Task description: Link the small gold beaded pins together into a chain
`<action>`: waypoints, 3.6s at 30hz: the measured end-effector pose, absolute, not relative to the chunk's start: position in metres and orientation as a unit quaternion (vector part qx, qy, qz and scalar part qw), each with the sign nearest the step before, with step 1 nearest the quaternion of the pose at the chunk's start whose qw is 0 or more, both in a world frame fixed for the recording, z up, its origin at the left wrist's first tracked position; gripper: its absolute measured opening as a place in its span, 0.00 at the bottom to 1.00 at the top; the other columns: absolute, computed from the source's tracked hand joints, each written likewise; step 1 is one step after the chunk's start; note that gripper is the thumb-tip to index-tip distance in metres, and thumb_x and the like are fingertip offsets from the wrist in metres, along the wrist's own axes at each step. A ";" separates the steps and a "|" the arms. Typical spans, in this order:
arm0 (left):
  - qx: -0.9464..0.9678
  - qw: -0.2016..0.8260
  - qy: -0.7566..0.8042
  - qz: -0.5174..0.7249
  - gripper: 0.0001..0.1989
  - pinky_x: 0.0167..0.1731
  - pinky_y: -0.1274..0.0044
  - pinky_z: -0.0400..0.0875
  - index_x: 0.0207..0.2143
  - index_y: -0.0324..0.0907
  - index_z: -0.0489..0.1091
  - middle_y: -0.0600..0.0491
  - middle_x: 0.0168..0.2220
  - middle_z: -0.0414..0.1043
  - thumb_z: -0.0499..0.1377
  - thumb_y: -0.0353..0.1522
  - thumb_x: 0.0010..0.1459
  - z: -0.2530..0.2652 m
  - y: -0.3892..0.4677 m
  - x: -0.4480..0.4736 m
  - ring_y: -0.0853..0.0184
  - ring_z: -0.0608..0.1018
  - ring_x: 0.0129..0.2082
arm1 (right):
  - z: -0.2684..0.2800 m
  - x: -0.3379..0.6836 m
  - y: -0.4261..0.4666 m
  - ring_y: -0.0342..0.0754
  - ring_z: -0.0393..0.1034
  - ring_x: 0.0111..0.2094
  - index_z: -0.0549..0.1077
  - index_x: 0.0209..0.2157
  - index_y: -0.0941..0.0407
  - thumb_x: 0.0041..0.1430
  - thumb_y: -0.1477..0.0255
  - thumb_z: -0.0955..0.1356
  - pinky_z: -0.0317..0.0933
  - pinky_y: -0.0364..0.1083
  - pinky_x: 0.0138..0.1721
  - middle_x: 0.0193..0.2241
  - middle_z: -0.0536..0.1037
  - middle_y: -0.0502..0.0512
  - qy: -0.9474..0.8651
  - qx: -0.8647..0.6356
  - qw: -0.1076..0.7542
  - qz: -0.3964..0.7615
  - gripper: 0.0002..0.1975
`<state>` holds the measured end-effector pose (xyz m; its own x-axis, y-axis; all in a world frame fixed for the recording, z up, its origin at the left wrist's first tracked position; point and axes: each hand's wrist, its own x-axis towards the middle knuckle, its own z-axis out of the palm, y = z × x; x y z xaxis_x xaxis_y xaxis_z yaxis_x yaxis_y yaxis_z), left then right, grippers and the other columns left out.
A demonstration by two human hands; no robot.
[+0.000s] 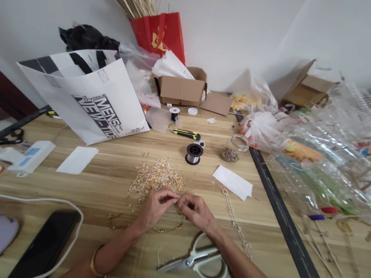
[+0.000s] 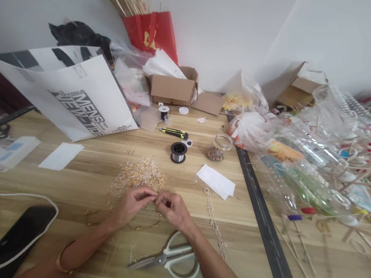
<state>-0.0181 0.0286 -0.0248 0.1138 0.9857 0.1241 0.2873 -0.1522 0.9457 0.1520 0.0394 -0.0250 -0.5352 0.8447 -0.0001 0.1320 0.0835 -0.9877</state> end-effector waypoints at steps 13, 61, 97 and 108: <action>0.633 0.410 0.498 0.429 0.04 0.31 0.79 0.68 0.28 0.38 0.75 0.51 0.28 0.76 0.60 0.27 0.50 -0.024 0.028 -0.019 0.68 0.76 0.29 | -0.026 0.152 0.040 0.39 0.53 0.20 0.66 0.25 0.59 0.54 0.73 0.63 0.48 0.38 0.22 0.18 0.61 0.45 -0.656 -0.379 0.302 0.579 0.06; 0.650 0.397 0.487 0.428 0.04 0.33 0.78 0.69 0.28 0.39 0.74 0.51 0.30 0.75 0.59 0.27 0.52 -0.021 0.026 -0.018 0.67 0.76 0.31 | -0.021 0.153 0.040 0.39 0.52 0.20 0.66 0.23 0.59 0.54 0.74 0.62 0.46 0.39 0.22 0.18 0.60 0.45 -0.673 -0.378 0.302 0.559 0.08; 0.619 0.421 0.506 0.428 0.04 0.32 0.78 0.70 0.28 0.39 0.74 0.51 0.28 0.75 0.61 0.30 0.50 -0.027 0.028 -0.020 0.67 0.76 0.30 | -0.024 0.153 0.039 0.39 0.54 0.21 0.66 0.24 0.58 0.54 0.72 0.62 0.48 0.38 0.22 0.19 0.61 0.45 -0.652 -0.368 0.325 0.577 0.07; 0.626 0.416 0.501 0.429 0.03 0.32 0.78 0.69 0.28 0.39 0.75 0.51 0.29 0.75 0.60 0.29 0.51 -0.028 0.027 -0.020 0.67 0.75 0.30 | -0.024 0.153 0.039 0.39 0.54 0.21 0.66 0.23 0.59 0.52 0.75 0.62 0.48 0.39 0.23 0.19 0.62 0.46 -0.658 -0.367 0.324 0.573 0.06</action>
